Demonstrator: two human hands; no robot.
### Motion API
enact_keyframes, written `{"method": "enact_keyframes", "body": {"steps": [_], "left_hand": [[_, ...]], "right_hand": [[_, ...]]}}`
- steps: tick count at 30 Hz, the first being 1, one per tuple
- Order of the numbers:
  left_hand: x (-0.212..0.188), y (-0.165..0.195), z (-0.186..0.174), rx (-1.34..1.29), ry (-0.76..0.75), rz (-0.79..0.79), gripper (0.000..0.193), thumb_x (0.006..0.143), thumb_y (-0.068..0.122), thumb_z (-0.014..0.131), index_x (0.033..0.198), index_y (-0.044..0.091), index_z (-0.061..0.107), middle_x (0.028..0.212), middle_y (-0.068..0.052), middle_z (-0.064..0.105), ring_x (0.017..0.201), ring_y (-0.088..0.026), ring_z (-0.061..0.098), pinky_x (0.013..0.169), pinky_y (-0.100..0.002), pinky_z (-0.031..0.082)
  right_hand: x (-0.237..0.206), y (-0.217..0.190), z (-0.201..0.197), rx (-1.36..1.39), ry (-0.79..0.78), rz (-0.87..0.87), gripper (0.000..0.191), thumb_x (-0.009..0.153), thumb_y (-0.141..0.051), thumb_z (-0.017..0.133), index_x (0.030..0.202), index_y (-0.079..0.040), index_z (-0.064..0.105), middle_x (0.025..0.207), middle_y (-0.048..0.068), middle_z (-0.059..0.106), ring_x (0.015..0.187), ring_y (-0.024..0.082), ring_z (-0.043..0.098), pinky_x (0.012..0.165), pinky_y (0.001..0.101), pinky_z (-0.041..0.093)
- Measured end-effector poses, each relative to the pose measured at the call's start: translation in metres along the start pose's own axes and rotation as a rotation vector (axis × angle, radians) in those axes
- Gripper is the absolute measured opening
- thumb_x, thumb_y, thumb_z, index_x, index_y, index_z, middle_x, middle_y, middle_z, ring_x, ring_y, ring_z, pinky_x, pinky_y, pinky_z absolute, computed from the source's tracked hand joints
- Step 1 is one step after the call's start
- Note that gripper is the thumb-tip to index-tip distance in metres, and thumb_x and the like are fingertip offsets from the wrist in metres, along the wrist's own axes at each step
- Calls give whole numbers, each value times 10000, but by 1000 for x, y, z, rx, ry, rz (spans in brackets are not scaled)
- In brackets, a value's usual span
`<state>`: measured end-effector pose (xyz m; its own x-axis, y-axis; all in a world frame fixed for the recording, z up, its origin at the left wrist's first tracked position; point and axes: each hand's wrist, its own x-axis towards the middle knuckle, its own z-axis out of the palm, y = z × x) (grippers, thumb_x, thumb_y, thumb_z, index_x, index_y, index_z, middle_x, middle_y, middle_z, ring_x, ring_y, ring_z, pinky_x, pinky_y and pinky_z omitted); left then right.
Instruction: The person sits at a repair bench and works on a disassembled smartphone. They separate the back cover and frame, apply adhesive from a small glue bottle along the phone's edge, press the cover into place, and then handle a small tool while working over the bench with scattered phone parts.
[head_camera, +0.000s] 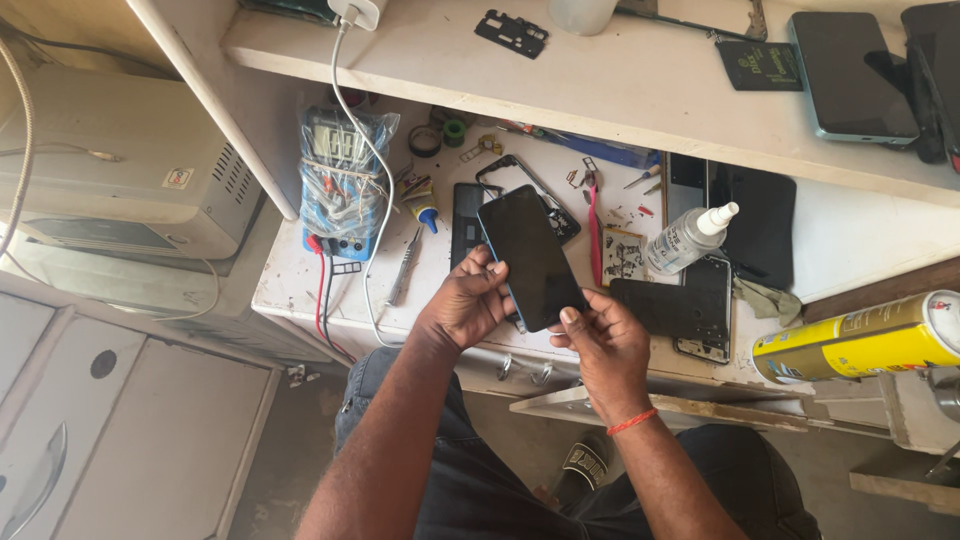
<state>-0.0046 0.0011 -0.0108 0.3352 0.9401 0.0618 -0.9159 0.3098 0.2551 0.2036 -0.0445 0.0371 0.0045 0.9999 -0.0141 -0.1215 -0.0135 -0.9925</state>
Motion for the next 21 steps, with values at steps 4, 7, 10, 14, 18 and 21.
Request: {"method": "enact_keyframes", "body": {"steps": [4, 7, 10, 14, 18, 21], "left_hand": [[0, 3, 8, 81, 32, 0, 237, 1018, 36, 607, 1247, 98, 598, 1254, -126, 688, 1183, -298, 681, 1031, -493, 565], [0, 4, 14, 125, 23, -9, 278, 1029, 74, 580, 1307, 87, 576, 1295, -149, 676, 1191, -312, 678, 1014, -491, 564], [-1, 4, 17, 144, 33, -7, 306, 1053, 79, 549, 1358, 104, 555, 1329, -139, 656, 1208, -306, 668, 1024, -484, 551], [-2, 3, 20, 130, 40, 21, 347, 1073, 82, 523, 1419, 87, 533, 1366, -138, 649, 1225, -302, 662, 1043, -485, 540], [-1, 2, 21, 127, 80, 54, 388, 1041, 83, 522, 1426, 132, 515, 1355, -108, 650, 1217, -290, 664, 1041, -494, 546], [-2, 1, 19, 176, 92, 44, 395, 1042, 72, 530, 1434, 121, 521, 1352, -100, 650, 1223, -284, 657, 1058, -502, 540]], "right_hand": [[3, 1, -5, 9, 23, -4, 329, 934, -34, 703, 1241, 56, 627, 883, 104, 695, 731, 161, 718, 664, 304, 637], [5, 0, -11, -13, 36, -13, 338, 931, -32, 713, 1249, 53, 635, 844, 99, 677, 703, 159, 711, 645, 304, 628], [6, -2, -12, -15, 43, -22, 361, 932, -37, 718, 1274, 48, 640, 835, 95, 666, 697, 153, 702, 647, 300, 620], [-1, -4, -2, 20, 46, -34, 458, 933, -73, 706, 1354, 32, 560, 900, 66, 684, 749, 127, 712, 676, 296, 639], [-11, 1, 13, 16, -27, -97, 655, 908, -52, 722, 1459, -9, 370, 870, 90, 683, 778, 136, 727, 694, 301, 648], [-11, 2, 15, -75, 15, -8, 587, 914, -39, 710, 1423, 11, 423, 884, 118, 719, 763, 155, 743, 669, 314, 649]]}}
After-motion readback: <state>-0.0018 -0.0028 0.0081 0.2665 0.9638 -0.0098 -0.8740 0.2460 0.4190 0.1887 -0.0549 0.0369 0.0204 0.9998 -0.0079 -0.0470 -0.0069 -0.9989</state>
